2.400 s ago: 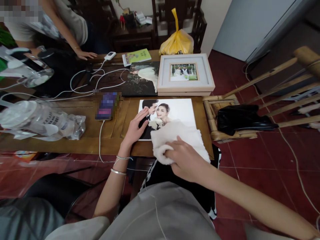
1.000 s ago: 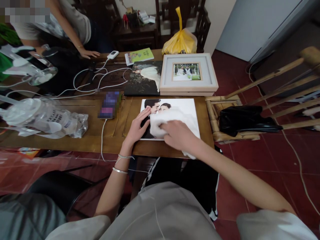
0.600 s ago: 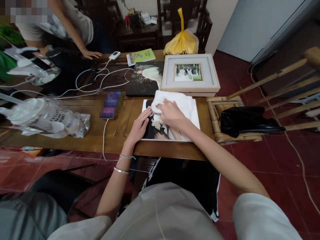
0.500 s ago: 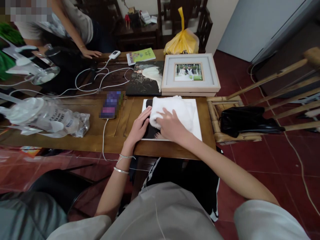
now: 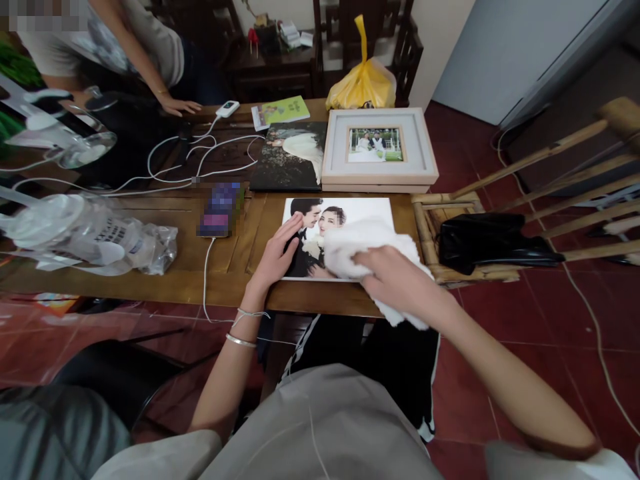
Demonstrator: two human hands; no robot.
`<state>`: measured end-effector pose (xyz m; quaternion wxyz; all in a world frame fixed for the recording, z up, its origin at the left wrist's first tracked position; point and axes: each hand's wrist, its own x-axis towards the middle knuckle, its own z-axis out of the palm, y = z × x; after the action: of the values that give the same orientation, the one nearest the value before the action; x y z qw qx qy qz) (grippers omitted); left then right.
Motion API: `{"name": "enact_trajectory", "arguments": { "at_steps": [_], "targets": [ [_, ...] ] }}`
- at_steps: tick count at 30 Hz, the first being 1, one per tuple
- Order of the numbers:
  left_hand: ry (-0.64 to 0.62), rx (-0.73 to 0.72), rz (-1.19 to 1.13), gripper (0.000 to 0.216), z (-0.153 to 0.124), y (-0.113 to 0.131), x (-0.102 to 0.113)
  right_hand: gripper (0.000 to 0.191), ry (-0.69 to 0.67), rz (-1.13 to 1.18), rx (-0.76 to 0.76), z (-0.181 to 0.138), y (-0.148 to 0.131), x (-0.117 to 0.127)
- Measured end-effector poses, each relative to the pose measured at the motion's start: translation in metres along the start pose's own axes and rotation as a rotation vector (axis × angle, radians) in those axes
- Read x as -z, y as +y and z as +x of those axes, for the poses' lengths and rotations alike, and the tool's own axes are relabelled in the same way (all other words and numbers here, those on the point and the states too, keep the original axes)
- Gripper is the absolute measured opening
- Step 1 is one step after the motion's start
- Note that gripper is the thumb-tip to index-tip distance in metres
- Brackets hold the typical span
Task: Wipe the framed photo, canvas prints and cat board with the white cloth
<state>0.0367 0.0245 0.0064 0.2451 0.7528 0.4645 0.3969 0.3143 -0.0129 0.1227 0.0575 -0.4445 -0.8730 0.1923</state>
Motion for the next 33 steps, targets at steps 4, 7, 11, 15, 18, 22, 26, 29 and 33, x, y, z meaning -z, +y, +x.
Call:
{"name": "enact_trajectory", "arguments": {
  "at_steps": [4, 7, 11, 15, 18, 22, 26, 29, 33],
  "targets": [
    [0.002, 0.006, -0.001, 0.043, 0.001, 0.001, 0.0, 0.03, 0.063, -0.137, -0.132, 0.047, 0.018, -0.005],
    [0.022, 0.006, -0.034, 0.043, 0.0, 0.006, 0.002, 0.038, 0.083, -0.239, -0.1, 0.074, 0.001, -0.025],
    [0.161, -0.073, -0.174, 0.049, -0.004, 0.016, 0.007, 0.038, 0.053, -0.303, 0.119, 0.078, -0.044, -0.059],
    [0.255, -0.11, -0.254, 0.054, -0.007, 0.02, 0.009, 0.029, -0.006, -0.247, 0.362, 0.045, -0.071, -0.074],
    [0.2, -0.078, -0.187, 0.054, -0.007, 0.017, 0.006, 0.032, -0.13, -0.126, 0.452, 0.015, -0.068, -0.061],
    [0.094, 0.006, -0.039, 0.051, -0.005, 0.01, 0.001, 0.033, -0.141, 0.029, 0.346, -0.015, -0.036, -0.02],
    [0.035, 0.008, 0.036, 0.05, -0.003, 0.005, 0.0, 0.018, 0.205, -0.057, 0.144, -0.04, 0.009, 0.025],
    [0.032, -0.005, 0.047, 0.05, -0.003, 0.004, 0.0, 0.025, 0.517, -0.328, -0.055, -0.059, 0.036, 0.049],
    [0.04, -0.022, 0.05, 0.048, -0.003, 0.002, -0.001, 0.031, 0.749, -0.598, -0.323, -0.061, 0.057, 0.052]
  ]
}}
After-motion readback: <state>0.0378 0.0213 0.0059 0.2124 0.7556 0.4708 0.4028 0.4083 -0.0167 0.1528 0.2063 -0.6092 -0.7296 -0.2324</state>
